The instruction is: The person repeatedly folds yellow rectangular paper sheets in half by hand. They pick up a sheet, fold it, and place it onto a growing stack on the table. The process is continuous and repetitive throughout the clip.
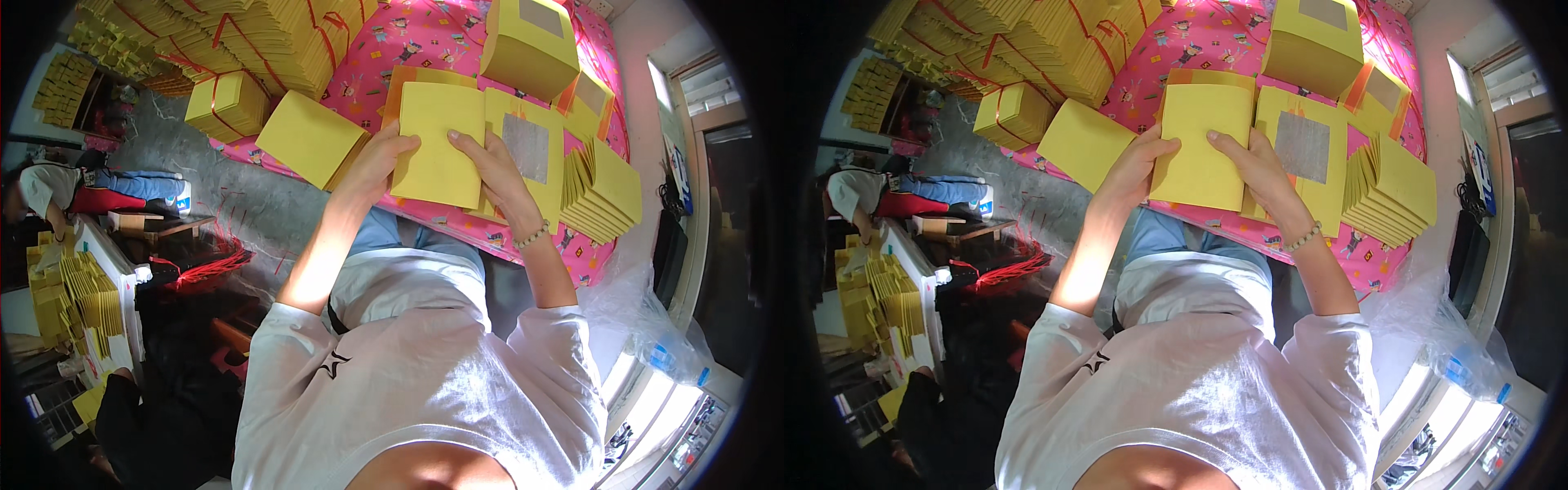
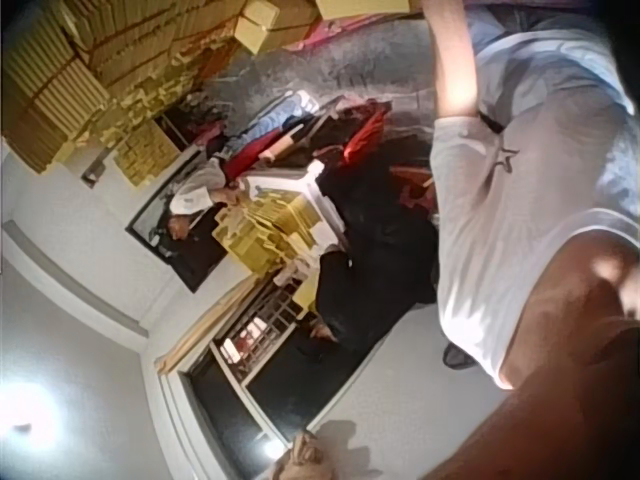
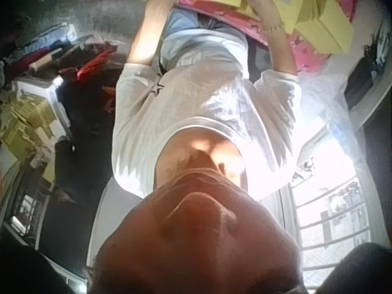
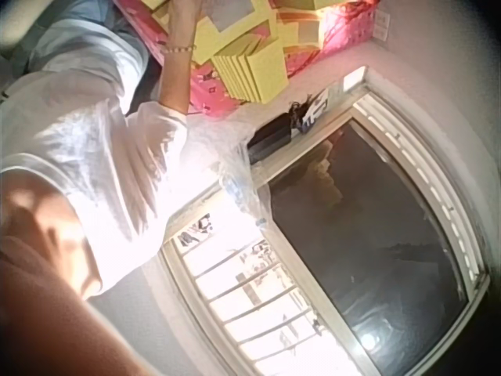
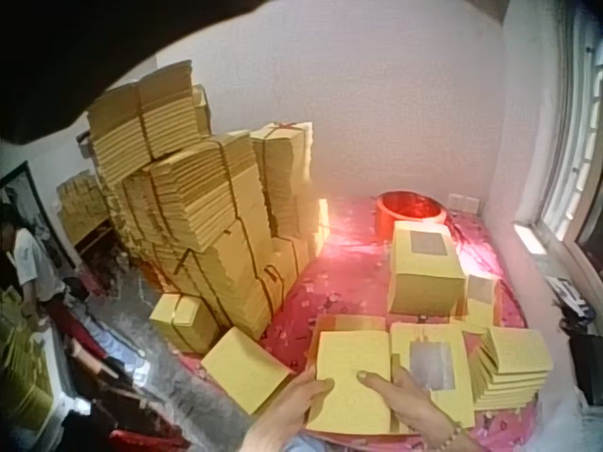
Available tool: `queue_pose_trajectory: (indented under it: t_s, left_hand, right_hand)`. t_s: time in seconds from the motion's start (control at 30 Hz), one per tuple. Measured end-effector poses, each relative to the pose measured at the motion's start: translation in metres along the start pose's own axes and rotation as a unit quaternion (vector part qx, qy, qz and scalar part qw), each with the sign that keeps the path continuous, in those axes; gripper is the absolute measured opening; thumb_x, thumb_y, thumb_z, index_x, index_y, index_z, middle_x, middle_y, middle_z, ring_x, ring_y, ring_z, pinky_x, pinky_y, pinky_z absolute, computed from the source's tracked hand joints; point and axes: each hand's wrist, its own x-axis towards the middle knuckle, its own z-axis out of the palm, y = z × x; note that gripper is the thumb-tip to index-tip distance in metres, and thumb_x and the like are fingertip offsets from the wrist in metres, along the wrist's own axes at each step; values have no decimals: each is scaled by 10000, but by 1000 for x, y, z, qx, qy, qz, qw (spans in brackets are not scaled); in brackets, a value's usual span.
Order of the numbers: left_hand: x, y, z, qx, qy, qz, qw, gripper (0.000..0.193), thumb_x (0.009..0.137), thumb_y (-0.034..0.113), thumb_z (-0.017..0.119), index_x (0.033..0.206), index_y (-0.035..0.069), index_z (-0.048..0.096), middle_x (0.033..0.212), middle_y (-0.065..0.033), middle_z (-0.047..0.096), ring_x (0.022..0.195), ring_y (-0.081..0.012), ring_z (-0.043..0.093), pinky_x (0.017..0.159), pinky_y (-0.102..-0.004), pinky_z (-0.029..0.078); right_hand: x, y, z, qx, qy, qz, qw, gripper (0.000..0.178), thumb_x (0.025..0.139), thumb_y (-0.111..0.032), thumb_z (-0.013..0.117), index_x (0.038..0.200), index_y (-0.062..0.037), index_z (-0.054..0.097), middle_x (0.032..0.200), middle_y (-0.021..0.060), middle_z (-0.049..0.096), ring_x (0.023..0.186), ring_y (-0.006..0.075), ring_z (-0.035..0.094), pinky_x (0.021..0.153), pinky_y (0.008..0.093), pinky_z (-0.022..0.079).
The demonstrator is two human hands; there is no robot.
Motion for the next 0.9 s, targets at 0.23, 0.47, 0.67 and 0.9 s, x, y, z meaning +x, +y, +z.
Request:
queue_pose_trajectory:
  t_s: [0.23,0.47,0.67,0.9]
  left_hand:
    - [-6,2,7,19,10,17,1000,418,977,117,482,1378,17,419,1303,-118,550,1152,-194,579,967,-341,478]
    - [-18,-25,28,99,69,249,961,324,994,120,486,1291,-6,451,1201,-96,578,1116,-126,537,945,-287,432]
    - [-25,-34,32,166,70,318,931,282,1006,143,475,1245,-1,435,1139,-93,561,1062,-124,526,913,-280,428]
    - [-34,-33,38,174,80,336,922,283,1010,156,469,1239,-6,435,1129,-102,562,1048,-133,529,901,-284,437]
  right_hand:
    - [-8,2,2,-155,22,-76,985,412,915,-161,644,1249,41,515,1138,113,629,985,145,625,824,285,525]
    - [-21,4,6,-209,5,-203,957,422,890,-119,665,1256,16,503,1133,95,630,1010,139,611,845,284,508]
    - [-31,5,6,-160,-2,-169,973,436,882,-117,677,1257,19,503,1131,104,639,1007,148,625,840,293,518]
    - [-37,2,13,-143,13,-167,975,371,895,-104,665,1217,28,538,1097,105,662,965,140,641,811,286,526]
